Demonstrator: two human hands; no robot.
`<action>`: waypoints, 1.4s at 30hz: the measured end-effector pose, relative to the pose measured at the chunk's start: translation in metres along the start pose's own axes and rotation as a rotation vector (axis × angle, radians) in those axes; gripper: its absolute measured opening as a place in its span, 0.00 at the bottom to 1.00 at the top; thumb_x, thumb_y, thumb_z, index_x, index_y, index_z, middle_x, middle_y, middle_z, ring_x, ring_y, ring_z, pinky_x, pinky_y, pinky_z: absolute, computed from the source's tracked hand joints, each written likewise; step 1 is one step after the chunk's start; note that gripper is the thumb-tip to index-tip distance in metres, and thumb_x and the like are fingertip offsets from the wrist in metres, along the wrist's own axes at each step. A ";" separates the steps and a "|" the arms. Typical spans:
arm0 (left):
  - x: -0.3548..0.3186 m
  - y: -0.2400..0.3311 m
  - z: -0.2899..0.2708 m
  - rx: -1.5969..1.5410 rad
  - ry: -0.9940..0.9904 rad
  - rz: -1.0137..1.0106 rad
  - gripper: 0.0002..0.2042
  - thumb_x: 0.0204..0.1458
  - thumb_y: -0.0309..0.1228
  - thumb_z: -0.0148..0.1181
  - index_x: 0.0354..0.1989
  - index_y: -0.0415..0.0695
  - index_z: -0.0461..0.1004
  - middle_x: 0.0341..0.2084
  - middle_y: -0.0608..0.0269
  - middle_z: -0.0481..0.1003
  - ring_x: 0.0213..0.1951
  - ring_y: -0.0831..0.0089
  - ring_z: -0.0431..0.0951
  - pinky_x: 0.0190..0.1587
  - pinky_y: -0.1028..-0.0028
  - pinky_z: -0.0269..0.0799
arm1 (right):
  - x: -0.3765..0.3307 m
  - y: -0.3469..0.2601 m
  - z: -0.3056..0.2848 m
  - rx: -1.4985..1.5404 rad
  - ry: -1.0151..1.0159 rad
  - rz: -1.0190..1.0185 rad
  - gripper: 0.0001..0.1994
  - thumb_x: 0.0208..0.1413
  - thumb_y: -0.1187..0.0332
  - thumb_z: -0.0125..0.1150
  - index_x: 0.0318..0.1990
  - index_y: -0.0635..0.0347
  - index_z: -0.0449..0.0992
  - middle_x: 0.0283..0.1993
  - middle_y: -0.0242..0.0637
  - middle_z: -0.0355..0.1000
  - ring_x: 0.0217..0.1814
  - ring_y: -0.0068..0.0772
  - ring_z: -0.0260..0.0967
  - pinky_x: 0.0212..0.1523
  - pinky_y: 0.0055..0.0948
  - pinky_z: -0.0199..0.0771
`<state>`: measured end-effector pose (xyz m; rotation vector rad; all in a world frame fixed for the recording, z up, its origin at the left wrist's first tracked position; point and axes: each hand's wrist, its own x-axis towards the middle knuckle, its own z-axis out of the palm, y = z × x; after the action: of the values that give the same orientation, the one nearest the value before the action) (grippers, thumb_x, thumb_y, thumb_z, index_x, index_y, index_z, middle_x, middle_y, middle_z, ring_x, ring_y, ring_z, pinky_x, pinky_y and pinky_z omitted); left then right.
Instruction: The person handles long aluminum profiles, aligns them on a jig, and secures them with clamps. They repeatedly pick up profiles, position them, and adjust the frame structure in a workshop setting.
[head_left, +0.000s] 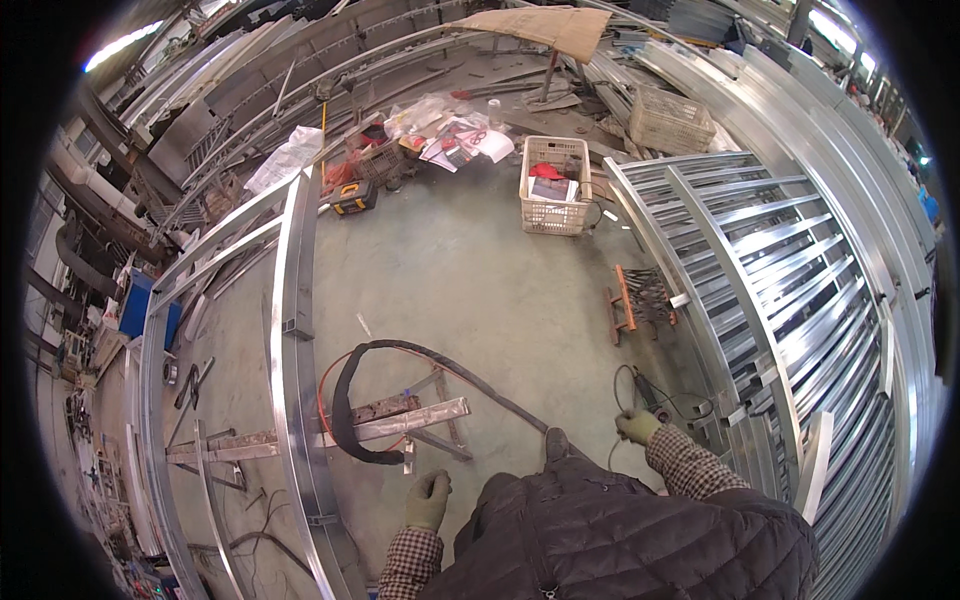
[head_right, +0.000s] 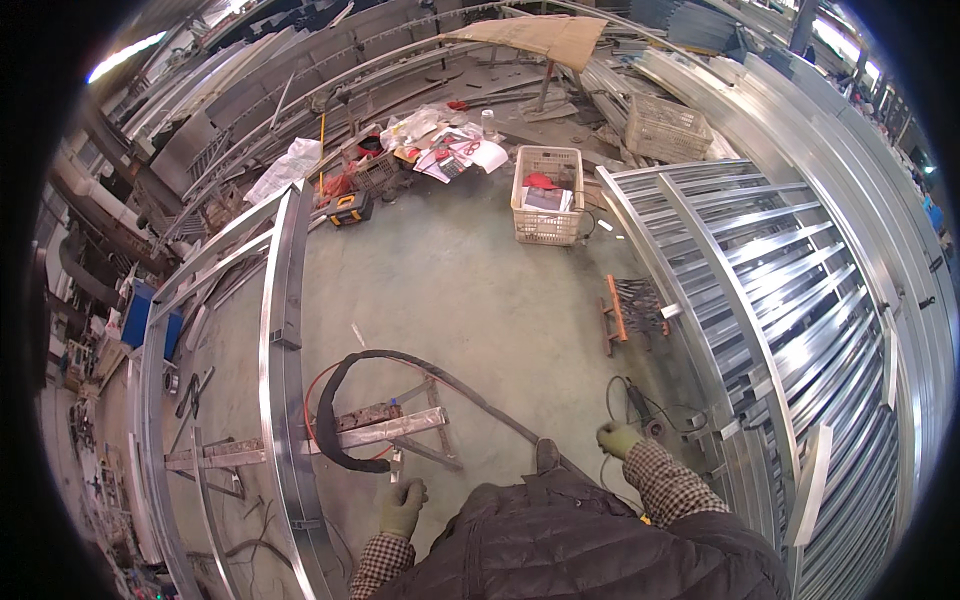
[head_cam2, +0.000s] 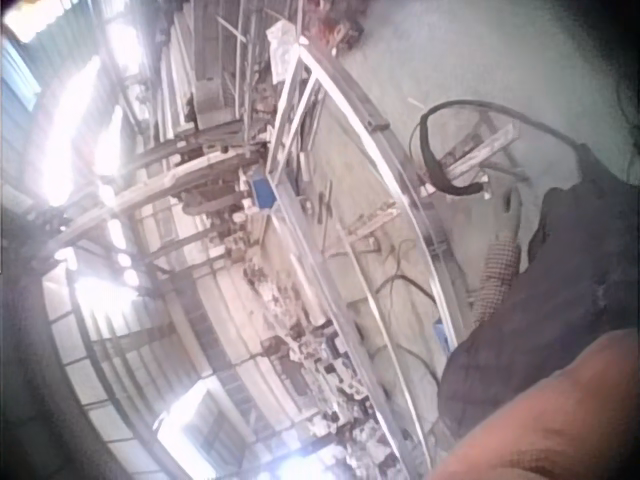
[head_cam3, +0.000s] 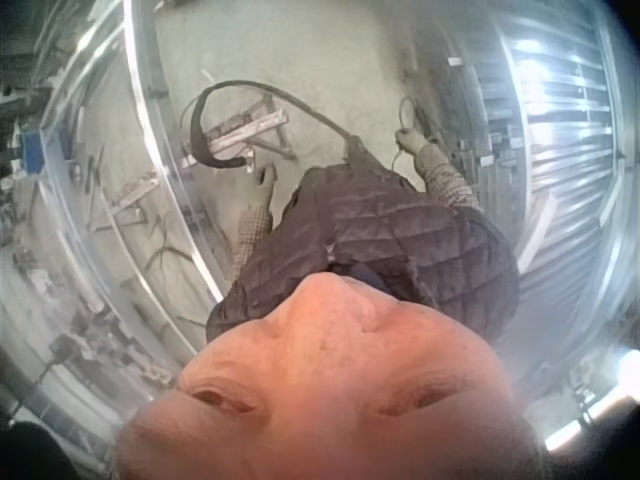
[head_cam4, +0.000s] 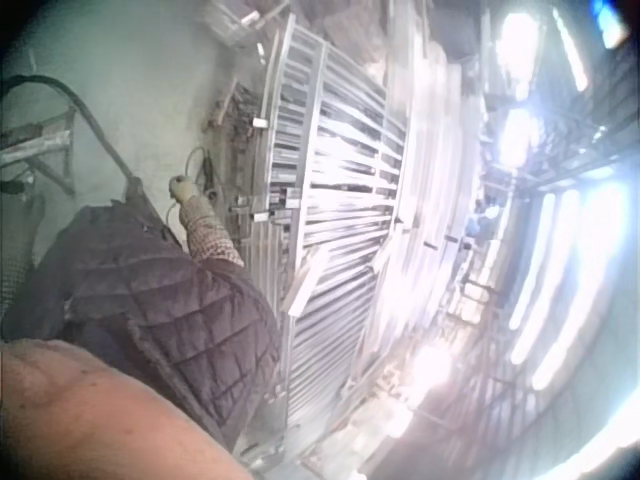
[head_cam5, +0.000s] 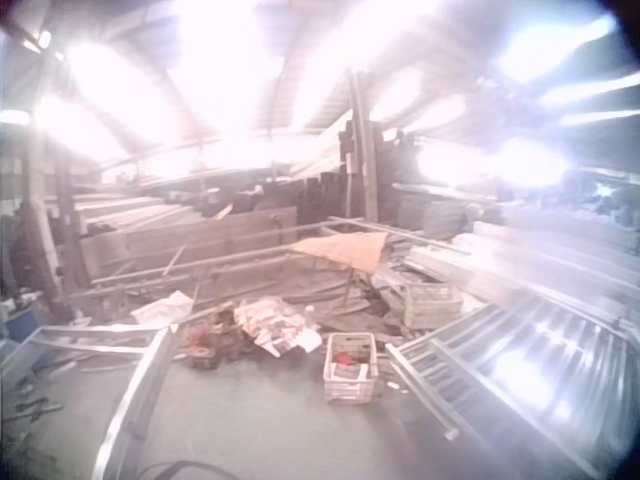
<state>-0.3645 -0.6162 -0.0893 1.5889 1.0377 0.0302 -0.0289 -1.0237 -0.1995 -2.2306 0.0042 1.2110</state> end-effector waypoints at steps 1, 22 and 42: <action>-0.004 0.006 0.000 -0.026 -0.011 -0.012 0.18 0.69 0.38 0.65 0.54 0.33 0.82 0.38 0.59 0.84 0.40 0.74 0.84 0.46 0.73 0.80 | 0.008 -0.031 -0.018 -0.053 -0.004 -0.071 0.23 0.69 0.54 0.58 0.58 0.65 0.81 0.43 0.39 0.86 0.43 0.32 0.84 0.46 0.34 0.82; 0.055 0.184 0.027 0.020 -0.591 0.337 0.14 0.69 0.30 0.63 0.58 0.36 0.80 0.48 0.57 0.84 0.49 0.68 0.83 0.51 0.70 0.78 | -0.126 -0.431 -0.024 -0.239 -1.216 -1.386 0.15 0.73 0.67 0.55 0.60 0.62 0.79 0.61 0.51 0.79 0.63 0.56 0.76 0.63 0.43 0.75; 0.175 0.320 0.137 0.059 -0.653 0.222 0.14 0.70 0.31 0.60 0.58 0.37 0.80 0.52 0.55 0.83 0.53 0.65 0.82 0.56 0.67 0.77 | -0.012 -0.487 -0.091 0.103 -1.493 -1.208 0.19 0.76 0.55 0.57 0.48 0.65 0.81 0.41 0.49 0.80 0.44 0.36 0.74 0.46 0.42 0.74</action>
<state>0.0031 -0.5910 0.0369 1.5995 0.3563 -0.3494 0.1662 -0.6718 0.0890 -0.4412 -1.4895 1.5924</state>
